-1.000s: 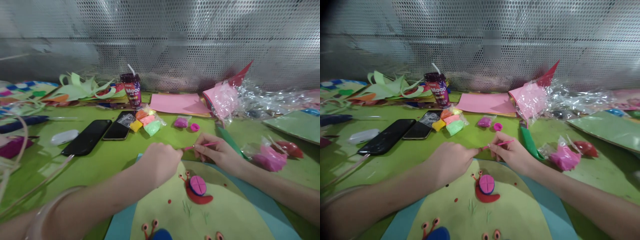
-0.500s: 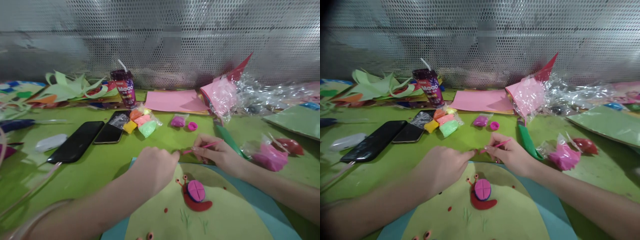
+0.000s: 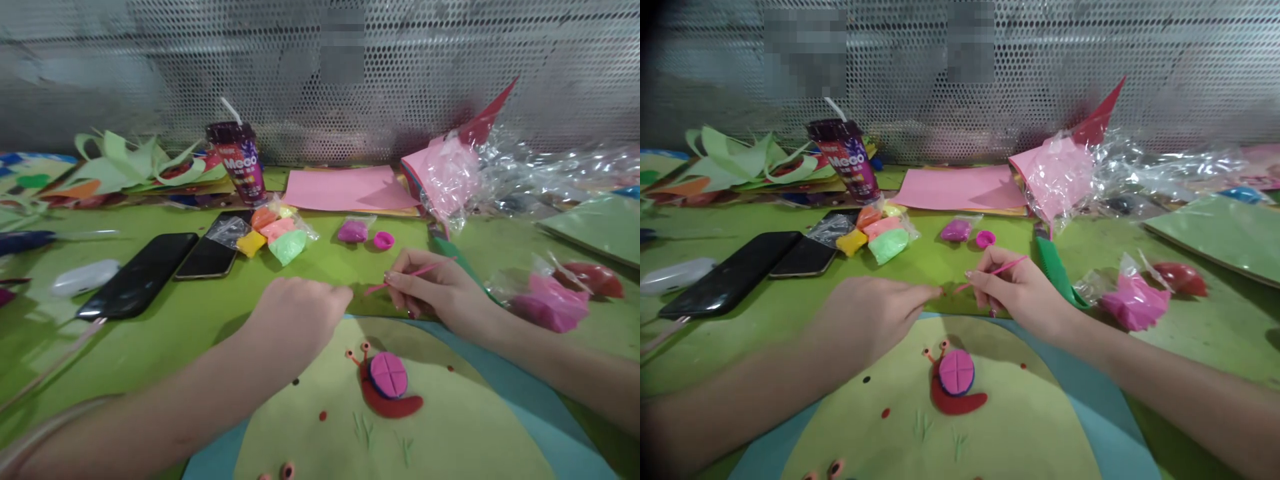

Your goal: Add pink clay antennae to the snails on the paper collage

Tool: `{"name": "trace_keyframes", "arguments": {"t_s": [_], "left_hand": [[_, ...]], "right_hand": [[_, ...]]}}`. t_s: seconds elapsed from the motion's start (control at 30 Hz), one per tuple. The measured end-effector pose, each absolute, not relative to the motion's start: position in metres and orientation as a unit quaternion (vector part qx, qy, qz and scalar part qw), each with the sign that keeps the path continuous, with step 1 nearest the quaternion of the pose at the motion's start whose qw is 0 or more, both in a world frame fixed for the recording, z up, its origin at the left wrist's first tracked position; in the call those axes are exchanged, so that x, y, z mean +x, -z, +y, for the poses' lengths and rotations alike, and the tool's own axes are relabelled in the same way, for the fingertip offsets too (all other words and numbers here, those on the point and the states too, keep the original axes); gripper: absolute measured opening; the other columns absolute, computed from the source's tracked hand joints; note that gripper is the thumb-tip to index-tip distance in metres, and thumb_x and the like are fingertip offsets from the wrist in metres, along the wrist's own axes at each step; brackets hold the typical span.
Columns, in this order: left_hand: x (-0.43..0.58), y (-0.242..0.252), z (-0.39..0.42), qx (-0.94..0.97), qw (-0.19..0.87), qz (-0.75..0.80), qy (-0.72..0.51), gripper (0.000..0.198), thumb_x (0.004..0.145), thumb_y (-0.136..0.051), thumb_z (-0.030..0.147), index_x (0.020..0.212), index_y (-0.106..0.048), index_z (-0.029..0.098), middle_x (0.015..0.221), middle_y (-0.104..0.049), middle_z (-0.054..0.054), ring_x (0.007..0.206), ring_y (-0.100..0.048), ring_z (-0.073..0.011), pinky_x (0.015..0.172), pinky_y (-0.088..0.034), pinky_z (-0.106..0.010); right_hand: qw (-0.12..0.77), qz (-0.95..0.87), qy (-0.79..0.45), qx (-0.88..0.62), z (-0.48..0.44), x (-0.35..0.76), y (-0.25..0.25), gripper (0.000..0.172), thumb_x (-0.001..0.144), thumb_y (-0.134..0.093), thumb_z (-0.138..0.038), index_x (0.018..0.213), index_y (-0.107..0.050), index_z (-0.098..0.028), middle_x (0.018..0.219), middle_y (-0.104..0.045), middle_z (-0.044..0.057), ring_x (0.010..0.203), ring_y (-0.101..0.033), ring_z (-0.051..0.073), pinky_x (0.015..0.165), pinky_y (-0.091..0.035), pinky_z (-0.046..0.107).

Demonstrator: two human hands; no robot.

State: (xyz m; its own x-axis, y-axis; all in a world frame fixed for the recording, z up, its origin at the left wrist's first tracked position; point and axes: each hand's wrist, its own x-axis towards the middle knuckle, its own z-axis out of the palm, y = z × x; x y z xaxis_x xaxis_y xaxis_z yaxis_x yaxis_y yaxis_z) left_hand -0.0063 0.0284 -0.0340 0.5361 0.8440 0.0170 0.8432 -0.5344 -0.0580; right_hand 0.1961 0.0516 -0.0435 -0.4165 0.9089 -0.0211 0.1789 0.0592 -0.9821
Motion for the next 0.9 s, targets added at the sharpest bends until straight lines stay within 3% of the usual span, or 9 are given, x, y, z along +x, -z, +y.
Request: {"name": "trace_keyframes", "arguments": {"t_s": [0.43, 0.67, 0.9], "left_hand": [[-0.0028, 0.0336, 0.0282, -0.887, 0.0, -0.461, -0.019, 0.04, 0.082, -0.047, 0.011, 0.114, -0.061, 0.03, 0.085, -0.072, -0.002, 0.069, -0.066, -0.0193, 0.05, -0.038, -0.026], [-0.003, 0.0371, 0.0285, -0.903, 0.016, -0.429, -0.025, 0.039, 0.083, -0.049, 0.014, 0.118, -0.058, 0.028, 0.079, -0.072, -0.001, 0.065, -0.065, -0.0175, 0.046, -0.034, -0.023], [-0.0052, 0.0375, 0.0238, -0.921, 0.033, -0.389, -0.018, 0.028, 0.08, -0.049, 0.01, 0.102, -0.064, 0.02, 0.073, -0.068, -0.003, 0.058, -0.06, -0.0148, 0.045, -0.034, -0.023]], "right_hand": [[0.394, -0.602, -0.553, -0.42, 0.0565, 0.1959, 0.0489, 0.024, 0.081, -0.06, -0.03, 0.065, -0.047, -0.017, 0.053, -0.056, -0.004, 0.04, -0.044, 0.004, 0.035, -0.026, 0.016], [0.392, -0.611, -0.546, -0.419, 0.0553, 0.1946, 0.0465, 0.023, 0.079, -0.061, -0.031, 0.066, -0.047, -0.018, 0.052, -0.055, -0.004, 0.039, -0.043, 0.004, 0.035, -0.027, 0.016], [0.383, -0.617, -0.543, -0.422, 0.0554, 0.1945, 0.0478, 0.023, 0.08, -0.061, -0.032, 0.067, -0.048, -0.018, 0.052, -0.056, -0.004, 0.039, -0.043, 0.004, 0.034, -0.027, 0.016]]}}
